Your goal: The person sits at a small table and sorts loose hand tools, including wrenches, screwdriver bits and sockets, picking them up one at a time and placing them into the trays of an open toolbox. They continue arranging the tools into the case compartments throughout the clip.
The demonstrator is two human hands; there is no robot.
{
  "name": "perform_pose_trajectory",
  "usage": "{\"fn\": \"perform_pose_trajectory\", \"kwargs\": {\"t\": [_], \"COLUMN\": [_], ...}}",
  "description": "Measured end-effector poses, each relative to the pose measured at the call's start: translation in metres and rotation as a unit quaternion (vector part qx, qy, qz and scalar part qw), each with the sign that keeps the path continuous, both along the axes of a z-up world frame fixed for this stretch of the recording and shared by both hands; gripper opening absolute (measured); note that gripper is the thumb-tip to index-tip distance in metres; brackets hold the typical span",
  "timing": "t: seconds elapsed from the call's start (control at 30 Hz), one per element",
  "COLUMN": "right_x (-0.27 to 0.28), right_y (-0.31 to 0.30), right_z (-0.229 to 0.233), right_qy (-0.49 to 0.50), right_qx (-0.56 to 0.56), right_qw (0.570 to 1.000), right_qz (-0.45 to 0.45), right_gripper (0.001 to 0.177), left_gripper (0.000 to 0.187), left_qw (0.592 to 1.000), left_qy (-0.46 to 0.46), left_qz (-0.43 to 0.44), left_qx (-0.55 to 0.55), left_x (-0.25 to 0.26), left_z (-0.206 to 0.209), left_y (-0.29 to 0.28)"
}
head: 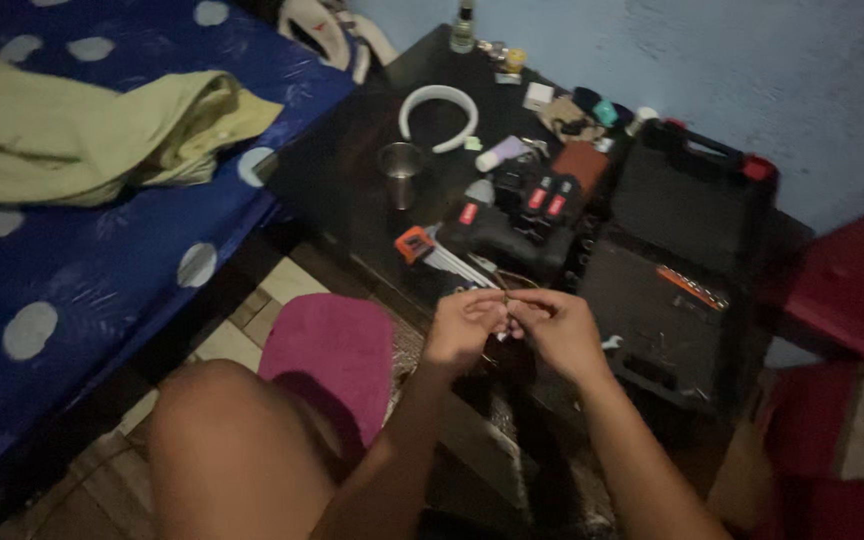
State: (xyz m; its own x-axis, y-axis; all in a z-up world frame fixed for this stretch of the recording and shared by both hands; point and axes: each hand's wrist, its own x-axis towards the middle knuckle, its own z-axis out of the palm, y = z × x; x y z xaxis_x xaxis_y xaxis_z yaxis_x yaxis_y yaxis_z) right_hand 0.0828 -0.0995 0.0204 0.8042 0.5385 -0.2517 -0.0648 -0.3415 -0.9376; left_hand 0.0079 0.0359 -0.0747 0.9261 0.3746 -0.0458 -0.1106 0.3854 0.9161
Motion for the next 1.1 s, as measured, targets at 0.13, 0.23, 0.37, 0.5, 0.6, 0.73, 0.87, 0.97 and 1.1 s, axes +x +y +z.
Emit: {"fn": "perform_pose_trajectory", "kwargs": {"t": [0.13, 0.23, 0.37, 0.5, 0.6, 0.73, 0.87, 0.97, 1.1], "right_x": [0.004, 0.017, 0.021, 0.020, 0.020, 0.017, 0.006, 0.000, 0.003], "right_y": [0.021, 0.026, 0.020, 0.010, 0.002, -0.006, 0.000, 0.000, -0.029], "right_z": [-0.023, -0.026, -0.015, -0.001, 0.000, -0.010, -0.013, 0.000, 0.030], "right_qy": [0.010, -0.100, -0.241, -0.281, -0.305, -0.343, -0.414, -0.374, -0.403], "right_qx": [0.048, 0.005, -0.244, -0.317, -0.350, -0.389, -0.503, -0.451, -0.322], "right_qw": [0.998, 0.995, 0.938, 0.899, 0.877, 0.844, 0.738, 0.799, 0.856], "right_qz": [-0.029, -0.005, 0.041, 0.106, 0.124, 0.134, 0.173, 0.138, 0.040], "right_gripper": [0.023, 0.021, 0.020, 0.018, 0.021, 0.020, 0.014, 0.016, 0.024], "left_gripper": [0.027, 0.023, 0.022, 0.018, 0.017, 0.016, 0.015, 0.017, 0.015], "left_qw": [0.997, 0.994, 0.958, 0.902, 0.867, 0.855, 0.855, 0.859, 0.860], "left_qy": [0.004, -0.011, 0.119, 0.078, 0.101, 0.110, 0.129, 0.112, 0.117], "left_qz": [0.026, 0.090, 0.177, 0.240, 0.237, 0.229, 0.224, 0.243, 0.265], "left_qx": [-0.072, -0.056, 0.192, 0.351, 0.426, 0.451, 0.450, 0.436, 0.421], "left_x": [0.002, 0.001, -0.013, -0.007, -0.006, -0.007, -0.011, -0.015, -0.020], "left_z": [-0.018, -0.020, -0.018, -0.012, -0.006, 0.006, 0.019, 0.026, 0.030], "left_y": [0.018, 0.036, 0.056, 0.062, 0.063, 0.064, 0.061, 0.059, 0.053]}}
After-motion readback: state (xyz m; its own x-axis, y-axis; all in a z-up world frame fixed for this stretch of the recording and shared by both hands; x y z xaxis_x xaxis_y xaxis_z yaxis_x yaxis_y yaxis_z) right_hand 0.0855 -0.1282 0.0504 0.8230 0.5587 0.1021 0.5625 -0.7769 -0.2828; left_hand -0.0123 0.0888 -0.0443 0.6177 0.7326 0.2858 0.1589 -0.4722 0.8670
